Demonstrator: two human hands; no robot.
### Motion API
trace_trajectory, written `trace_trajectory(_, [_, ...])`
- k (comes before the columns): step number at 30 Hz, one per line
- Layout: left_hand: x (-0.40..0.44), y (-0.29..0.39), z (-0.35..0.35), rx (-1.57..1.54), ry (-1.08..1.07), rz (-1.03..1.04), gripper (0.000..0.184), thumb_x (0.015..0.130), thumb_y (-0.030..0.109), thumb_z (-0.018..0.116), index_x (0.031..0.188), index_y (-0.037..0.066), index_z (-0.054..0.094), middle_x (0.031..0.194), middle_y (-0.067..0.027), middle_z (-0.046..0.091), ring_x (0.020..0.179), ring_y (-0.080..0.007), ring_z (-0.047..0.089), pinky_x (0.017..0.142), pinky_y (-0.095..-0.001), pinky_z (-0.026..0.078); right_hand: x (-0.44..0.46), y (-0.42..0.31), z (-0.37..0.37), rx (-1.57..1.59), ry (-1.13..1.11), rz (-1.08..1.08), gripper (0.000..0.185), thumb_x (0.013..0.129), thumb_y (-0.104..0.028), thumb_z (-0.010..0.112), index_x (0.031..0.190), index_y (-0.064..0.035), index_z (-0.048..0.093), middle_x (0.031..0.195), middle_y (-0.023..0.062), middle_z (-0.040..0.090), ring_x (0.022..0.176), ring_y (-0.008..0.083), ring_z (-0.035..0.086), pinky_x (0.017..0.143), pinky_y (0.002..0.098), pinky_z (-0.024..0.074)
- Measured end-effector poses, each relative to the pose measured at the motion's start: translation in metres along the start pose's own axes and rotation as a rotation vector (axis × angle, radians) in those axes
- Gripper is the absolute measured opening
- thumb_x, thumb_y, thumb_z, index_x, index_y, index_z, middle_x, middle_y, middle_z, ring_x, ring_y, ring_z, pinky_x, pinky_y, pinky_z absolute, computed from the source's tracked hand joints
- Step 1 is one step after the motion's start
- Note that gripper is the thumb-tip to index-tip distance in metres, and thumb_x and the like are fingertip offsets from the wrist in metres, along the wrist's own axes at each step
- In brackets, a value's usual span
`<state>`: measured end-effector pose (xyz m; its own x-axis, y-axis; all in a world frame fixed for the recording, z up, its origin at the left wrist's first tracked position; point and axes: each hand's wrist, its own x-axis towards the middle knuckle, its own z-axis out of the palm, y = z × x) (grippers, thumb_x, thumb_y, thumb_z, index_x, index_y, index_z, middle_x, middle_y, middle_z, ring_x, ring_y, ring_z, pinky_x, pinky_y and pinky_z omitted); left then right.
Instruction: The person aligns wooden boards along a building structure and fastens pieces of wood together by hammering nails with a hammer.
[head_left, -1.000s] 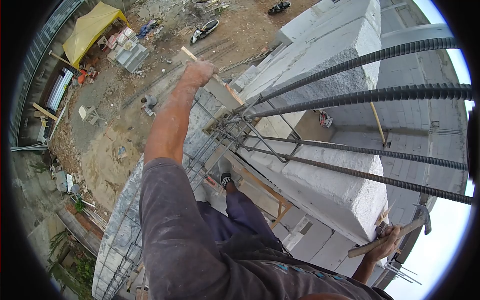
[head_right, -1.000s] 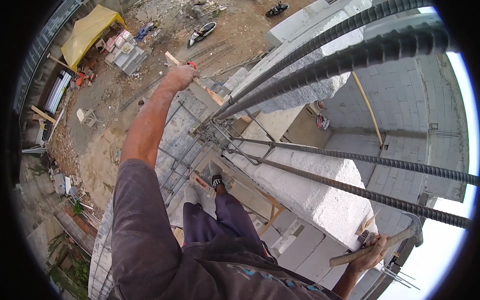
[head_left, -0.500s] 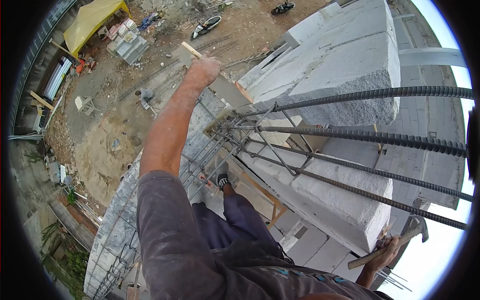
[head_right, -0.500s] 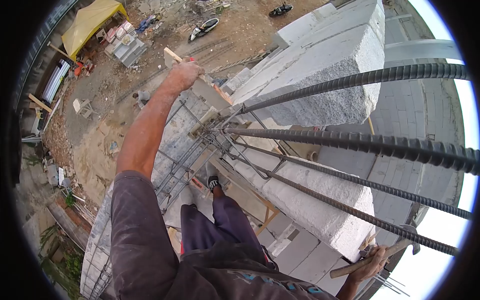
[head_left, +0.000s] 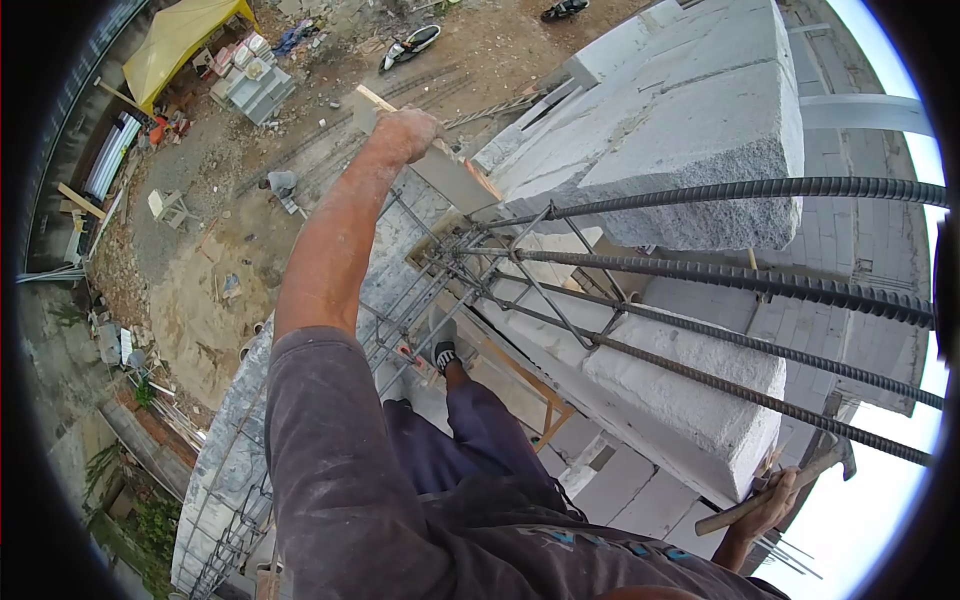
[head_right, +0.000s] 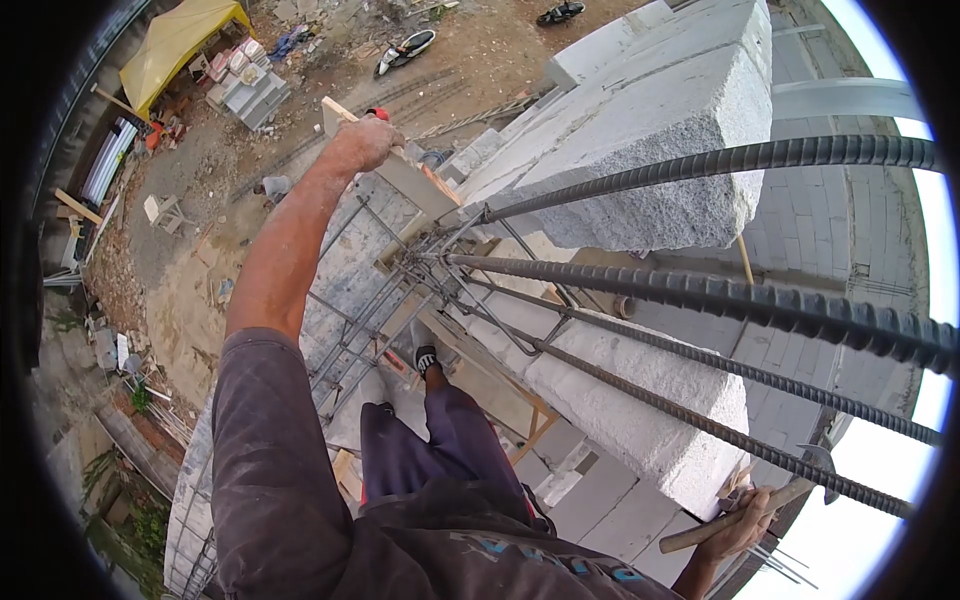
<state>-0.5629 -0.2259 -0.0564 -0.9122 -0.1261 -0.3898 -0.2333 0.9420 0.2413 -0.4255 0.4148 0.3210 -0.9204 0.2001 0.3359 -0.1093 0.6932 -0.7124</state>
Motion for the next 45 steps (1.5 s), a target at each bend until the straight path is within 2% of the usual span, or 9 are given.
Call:
trace_trajectory(4, [-0.004,-0.002,-0.003,-0.005,-0.032,0.007,0.043,0.082,0.011,0.064,0.120,0.031,0.069,0.123,-0.0006,0.068,0.123,-0.0269,0.059,0.095,-0.0621,0.049,0.003,0.005,-0.006,0.035,-0.037,-0.009,0.029,0.108,-0.029,0.047,0.098,-0.0038,0.055,0.077,-0.0036,0.041,0.066,0.0027,0.037,0.060,0.0184,0.0314])
trace_trajectory(7, [-0.010,-0.014,0.007,-0.025,0.125,0.114,0.039,0.077,0.015,0.063,0.113,0.027,0.072,0.114,-0.0023,0.069,0.117,-0.0272,0.061,0.086,-0.0585,0.051,0.003,0.003,-0.004,0.017,-0.045,-0.035,0.029,0.108,-0.030,0.048,0.099,-0.0033,0.055,0.077,-0.0036,0.040,0.067,0.0030,0.037,0.061,0.0186,0.0306])
trace_trajectory(10, [-0.013,-0.008,0.012,0.000,0.166,0.043,0.039,0.078,0.014,0.063,0.114,0.027,0.071,0.116,0.0004,0.068,0.122,-0.0260,0.056,0.087,-0.0608,0.049,0.001,0.002,0.003,-0.026,0.028,-0.069,0.029,0.108,-0.031,0.048,0.099,-0.0035,0.055,0.077,-0.0037,0.040,0.067,0.0032,0.036,0.060,0.0187,0.0297])
trace_trajectory(16, [-0.010,0.003,0.012,0.047,0.129,0.022,0.037,0.080,0.016,0.063,0.114,0.029,0.071,0.117,0.0023,0.065,0.125,-0.0260,0.053,0.086,-0.0649,0.048,0.002,0.003,0.002,0.023,-0.009,-0.041,0.029,0.108,-0.031,0.047,0.097,-0.0047,0.055,0.076,-0.0046,0.039,0.066,0.0022,0.035,0.058,0.0183,0.0277])
trace_trajectory(31, [-0.005,0.009,0.008,0.070,0.040,0.020,0.041,0.081,0.018,0.064,0.120,0.029,0.069,0.124,0.0013,0.062,0.130,-0.0286,0.048,0.090,-0.0657,0.048,-0.001,-0.006,0.011,0.033,0.000,-0.018,0.027,0.107,-0.029,0.049,0.095,-0.0056,0.053,0.076,-0.0050,0.035,0.064,0.0021,0.031,0.055,0.0193,0.0235])
trace_trajectory(34, [-0.001,0.006,0.009,0.069,0.026,0.042,0.043,0.080,0.022,0.064,0.122,0.028,0.068,0.125,-0.0011,0.061,0.131,-0.0303,0.048,0.091,-0.0665,0.047,0.001,0.002,0.003,0.040,-0.018,-0.027,0.028,0.107,-0.030,0.049,0.097,-0.0047,0.054,0.076,-0.0048,0.036,0.065,0.0022,0.031,0.056,0.0193,0.0240])
trace_trajectory(40, [-0.016,0.023,-0.010,-0.011,-0.032,-0.070,0.046,0.081,0.042,0.060,0.124,0.025,0.067,0.133,-0.0043,0.060,0.134,-0.0322,0.045,0.096,-0.0690,0.041,0.002,0.007,-0.002,0.029,-0.020,-0.029,0.028,0.107,-0.030,0.049,0.099,-0.0043,0.054,0.077,-0.0042,0.037,0.066,0.0023,0.033,0.057,0.0190,0.0254])
trace_trajectory(43, [-0.023,0.019,-0.014,-0.135,-0.050,-0.038,0.047,0.087,0.045,0.055,0.126,0.021,0.066,0.137,-0.0049,0.058,0.135,-0.0333,0.045,0.104,-0.0634,0.038,0.002,0.005,-0.001,0.013,-0.023,-0.036,0.028,0.107,-0.031,0.050,0.100,-0.0039,0.055,0.078,-0.0041,0.037,0.067,0.0024,0.034,0.057,0.0187,0.0259])
trace_trajectory(45, [0.006,-0.014,0.013,-0.212,0.054,0.282,0.045,0.091,0.041,0.051,0.126,0.018,0.066,0.136,-0.0055,0.059,0.134,-0.0339,0.045,0.108,-0.0581,0.037,0.000,-0.001,0.004,0.015,-0.015,-0.042,0.029,0.107,-0.031,0.049,0.100,-0.0036,0.055,0.078,-0.0041,0.037,0.067,0.0025,0.033,0.057,0.0188,0.0264])
